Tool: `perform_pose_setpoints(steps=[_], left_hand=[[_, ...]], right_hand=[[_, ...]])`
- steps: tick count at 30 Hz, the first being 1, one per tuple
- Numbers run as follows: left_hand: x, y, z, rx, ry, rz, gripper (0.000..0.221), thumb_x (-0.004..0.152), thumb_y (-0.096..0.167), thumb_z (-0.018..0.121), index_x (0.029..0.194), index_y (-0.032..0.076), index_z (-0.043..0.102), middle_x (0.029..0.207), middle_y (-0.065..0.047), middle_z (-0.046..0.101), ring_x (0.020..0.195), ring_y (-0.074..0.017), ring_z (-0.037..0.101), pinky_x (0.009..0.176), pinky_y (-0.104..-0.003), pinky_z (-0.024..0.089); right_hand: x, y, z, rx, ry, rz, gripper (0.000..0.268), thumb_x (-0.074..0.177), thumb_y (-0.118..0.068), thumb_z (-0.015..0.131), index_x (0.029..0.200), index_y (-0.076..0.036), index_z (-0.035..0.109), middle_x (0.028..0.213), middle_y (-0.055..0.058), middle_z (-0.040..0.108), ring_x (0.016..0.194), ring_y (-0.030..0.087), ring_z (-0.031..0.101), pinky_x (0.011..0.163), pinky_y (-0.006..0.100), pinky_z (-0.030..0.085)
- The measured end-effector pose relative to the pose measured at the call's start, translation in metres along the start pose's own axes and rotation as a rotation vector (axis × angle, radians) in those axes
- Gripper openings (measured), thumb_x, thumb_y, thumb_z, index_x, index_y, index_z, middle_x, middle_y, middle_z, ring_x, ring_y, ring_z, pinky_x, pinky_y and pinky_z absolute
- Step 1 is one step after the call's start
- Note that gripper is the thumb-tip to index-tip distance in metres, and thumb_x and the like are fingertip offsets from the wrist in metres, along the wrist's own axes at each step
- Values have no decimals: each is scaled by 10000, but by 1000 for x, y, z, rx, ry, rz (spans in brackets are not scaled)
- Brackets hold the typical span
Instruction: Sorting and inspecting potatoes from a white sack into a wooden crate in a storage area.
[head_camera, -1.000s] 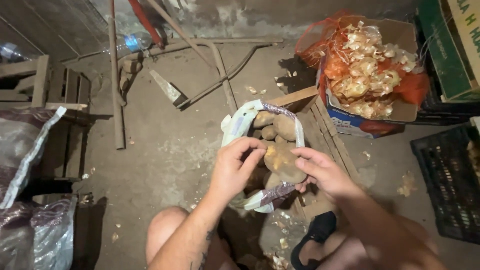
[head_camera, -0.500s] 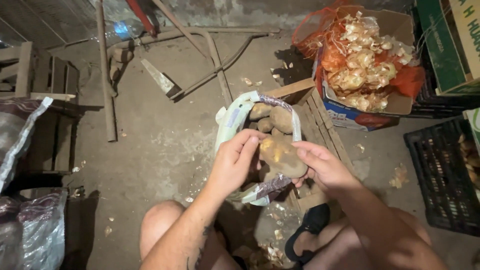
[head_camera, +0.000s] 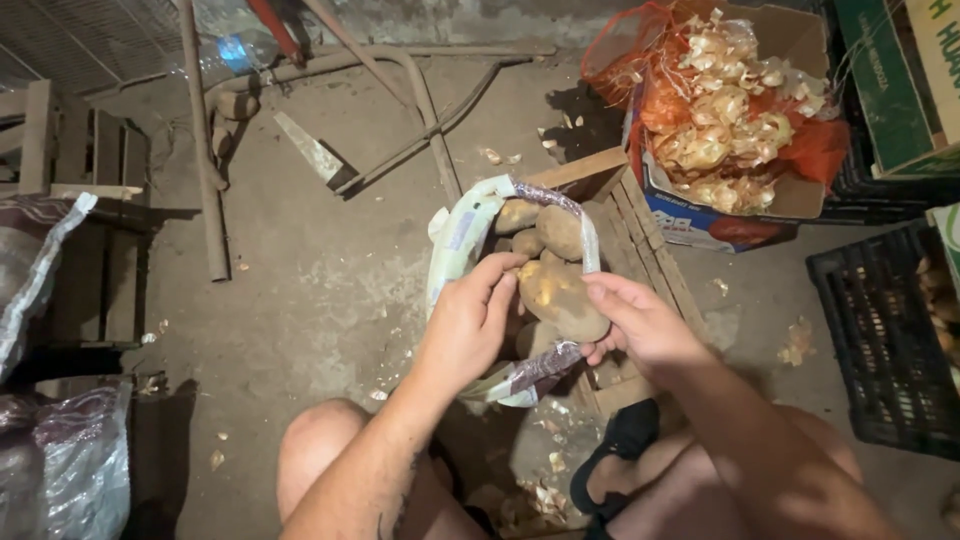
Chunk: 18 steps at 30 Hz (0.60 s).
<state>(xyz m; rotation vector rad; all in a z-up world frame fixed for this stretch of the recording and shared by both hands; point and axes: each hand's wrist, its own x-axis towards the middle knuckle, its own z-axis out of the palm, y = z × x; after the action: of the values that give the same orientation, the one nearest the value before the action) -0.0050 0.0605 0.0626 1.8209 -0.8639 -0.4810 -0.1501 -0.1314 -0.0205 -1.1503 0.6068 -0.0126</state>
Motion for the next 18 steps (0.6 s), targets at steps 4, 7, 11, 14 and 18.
perform_pose_setpoints(steps=[4,7,11,14,18], left_hand=[[-2,6,2,15,-12,50,351,958,154,627,1304,96,618,839,-172,760,853,-421,734,776,-531,575],[1,20,-3,43,57,52,339,970,64,541,1298,109,614,813,-131,755,834,-411,723,770,-499,572],[0,-12,10,148,97,232,200,945,161,665,1142,169,698,929,-80,759,887,-362,738,781,-446,598],[-3,-13,14,267,85,258,149,947,206,679,1091,224,713,923,-18,726,880,-299,731,772,-426,603],[0,-21,12,251,148,214,67,965,190,653,1012,190,701,874,-51,700,852,-342,723,738,-441,594]], right_hand=[[2,1,1,17,35,10,439,1019,-299,524,1345,-10,575,801,331,724,519,332,704,436,402,627],[1,-2,1,19,57,20,450,1020,-317,524,1350,-15,573,823,330,725,527,335,706,445,410,632],[-3,-9,8,34,67,24,457,1026,-318,513,1354,-4,570,826,317,725,528,321,697,446,401,631],[-7,-13,12,49,71,43,462,1021,-324,529,1341,6,579,808,313,718,513,317,687,440,403,625],[-8,-19,14,42,70,43,472,1024,-329,527,1353,5,571,801,300,716,521,307,688,446,393,625]])
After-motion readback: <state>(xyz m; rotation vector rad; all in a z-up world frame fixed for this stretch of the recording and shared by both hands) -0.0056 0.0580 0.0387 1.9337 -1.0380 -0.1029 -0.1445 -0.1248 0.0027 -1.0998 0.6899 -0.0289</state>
